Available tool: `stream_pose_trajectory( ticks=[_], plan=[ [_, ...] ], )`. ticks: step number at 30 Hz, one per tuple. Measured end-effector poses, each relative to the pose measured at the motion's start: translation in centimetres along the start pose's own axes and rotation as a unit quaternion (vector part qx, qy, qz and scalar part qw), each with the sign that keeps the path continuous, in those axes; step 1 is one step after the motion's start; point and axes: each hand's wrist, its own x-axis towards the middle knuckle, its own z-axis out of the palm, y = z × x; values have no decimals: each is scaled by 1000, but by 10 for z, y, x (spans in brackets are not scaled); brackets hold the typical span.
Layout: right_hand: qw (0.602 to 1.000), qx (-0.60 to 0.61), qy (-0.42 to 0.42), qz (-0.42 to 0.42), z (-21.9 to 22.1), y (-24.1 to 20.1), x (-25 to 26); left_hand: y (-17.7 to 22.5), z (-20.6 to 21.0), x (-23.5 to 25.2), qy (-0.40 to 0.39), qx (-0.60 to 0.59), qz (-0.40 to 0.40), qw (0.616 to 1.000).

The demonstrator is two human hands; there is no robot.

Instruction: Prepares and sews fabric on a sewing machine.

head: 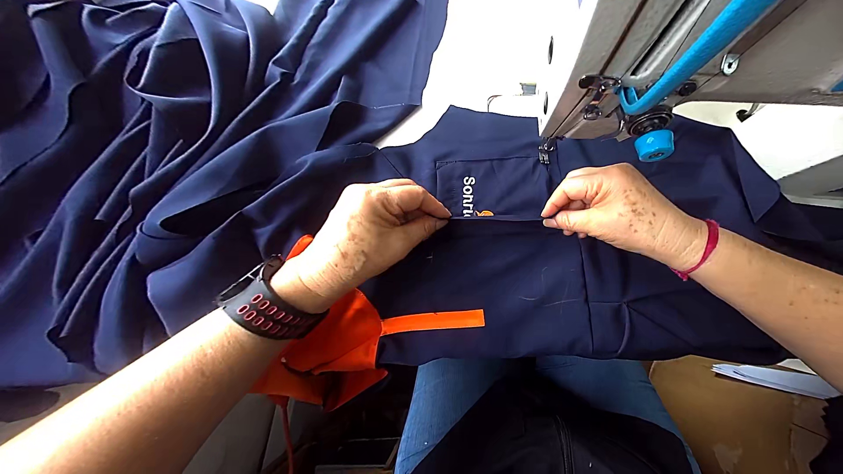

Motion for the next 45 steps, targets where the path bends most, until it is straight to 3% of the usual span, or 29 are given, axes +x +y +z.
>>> stream_pose_trajectory(
  ticks=[3, 6, 12, 19, 23, 27, 31, 35, 37, 41, 45],
  plan=[
    [984, -100, 37, -142, 6, 14, -3, -1, 3, -1, 3, 49, 44, 998],
    [966, -141, 28, -214, 3, 21, -4, -3, 5, -5, 2, 92, 92, 992],
    [954, -148, 22, -262, 0, 27, -5, -6, 4, -5, 2, 128, 184, 975],
    [924, -189, 16, -333, -2, 32, -10, -10, 0, -8, -21, 135, 233, 963],
    [929, -204, -10, -310, -6, 27, -13, -13, -1, -12, -41, 108, 209, 971],
    [961, -165, 61, -213, 10, 24, -15, -6, 6, -8, -3, 61, 107, 992],
    [982, -116, 71, -129, 16, 22, -15, -5, 6, -6, -24, 39, 37, 998],
    [989, -82, 86, -83, 19, 17, -18, -3, 5, -7, -36, 29, 25, 999],
    [986, -93, 96, -99, 22, 14, -21, -3, 5, -8, -25, 28, 65, 997],
    [934, -206, 102, -275, 21, 19, -28, -15, -6, -9, -67, 62, 239, 967],
    [913, -239, 73, -322, 18, 18, -33, -25, -21, -8, -137, 45, 242, 960]
  ],
)
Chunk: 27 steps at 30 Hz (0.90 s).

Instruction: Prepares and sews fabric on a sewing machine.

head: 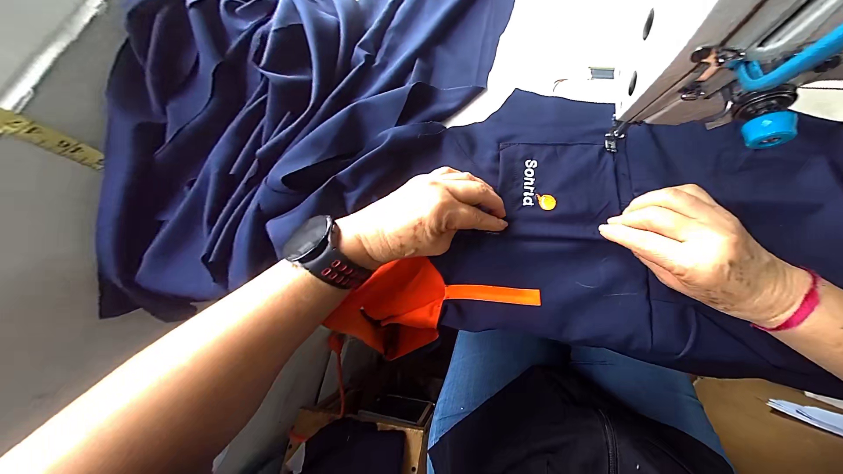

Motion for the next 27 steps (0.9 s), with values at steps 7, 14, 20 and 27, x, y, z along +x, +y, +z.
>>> stream_pose_trajectory(
  ticks=[7, 14, 20, 27],
  plan=[
    [1000, -6, -19, 15, -1, -4, -2, 11, 6, 7, 31, -9, -59, 998],
    [999, -6, 7, 53, 1, -9, -3, 21, 15, 9, 54, 108, -7, 993],
    [998, -38, 36, 37, 6, -7, 2, 21, 23, 5, 110, 157, 24, 981],
    [999, -31, -7, 20, 4, -8, -4, 21, 19, -6, 43, 130, 4, 991]
  ],
)
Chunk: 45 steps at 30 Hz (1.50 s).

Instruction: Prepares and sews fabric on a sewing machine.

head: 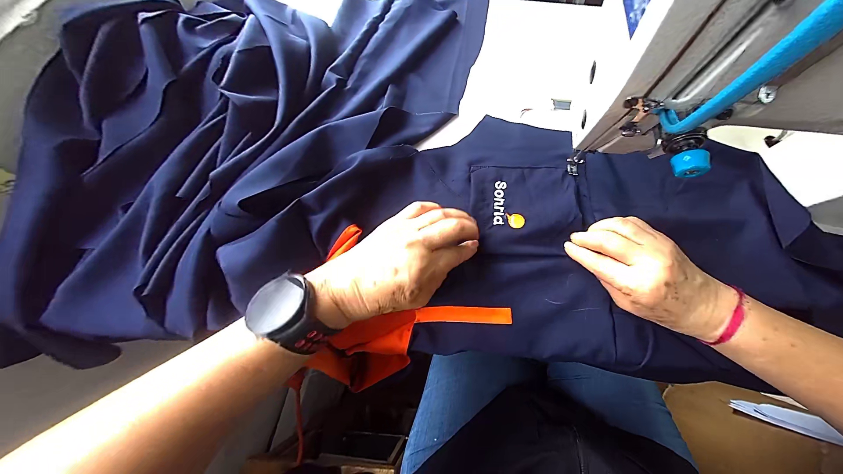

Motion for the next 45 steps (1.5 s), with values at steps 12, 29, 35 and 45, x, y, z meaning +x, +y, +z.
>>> stream_pose_trajectory(
  ticks=[12, 29, 35, 45],
  plan=[
    [999, 12, -24, 19, -7, 0, 0, -19, -12, 4, -41, -121, -24, 992],
    [982, 149, 3, 114, -12, 7, -26, 53, 64, 66, -49, 36, -52, 997],
    [986, 111, 63, 104, -14, 10, -23, 52, 59, 64, -66, 20, -42, 997],
    [998, 55, 25, 30, -12, 13, -20, 50, 59, 62, -58, 20, -36, 997]
  ],
)
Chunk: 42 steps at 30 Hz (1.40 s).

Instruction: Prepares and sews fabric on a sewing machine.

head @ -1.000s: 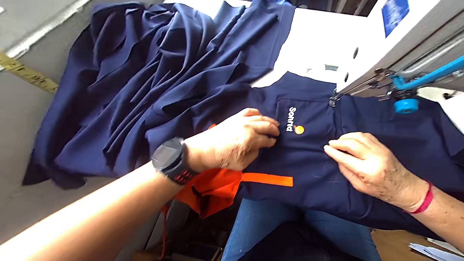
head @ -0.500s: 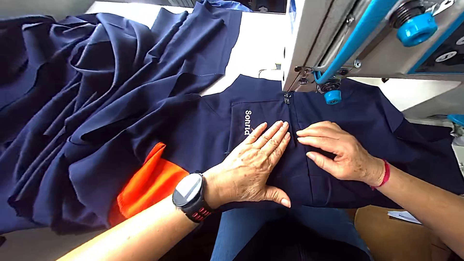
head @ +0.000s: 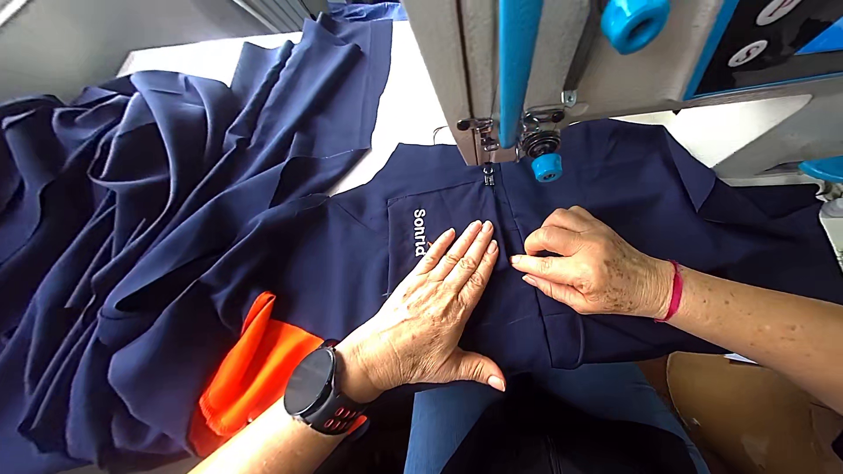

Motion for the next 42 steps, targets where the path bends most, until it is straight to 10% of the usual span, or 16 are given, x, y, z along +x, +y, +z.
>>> stream_pose_trajectory(
  ticks=[10, 25, 34, 42],
  plan=[
    [999, 8, 30, 32, 6, -1, 15, 1, 1, -1, -1, 11, -1, 1000],
    [982, -60, 88, -155, 17, 16, 29, -5, -2, -4, 41, -107, -2, 993],
    [995, 2, -78, -66, -5, 26, 9, -2, 1, -4, -9, -4, 30, 999],
    [1000, -4, -1, 5, -5, 0, 8, -1, 0, -4, -11, 6, 26, 1000]
  ],
)
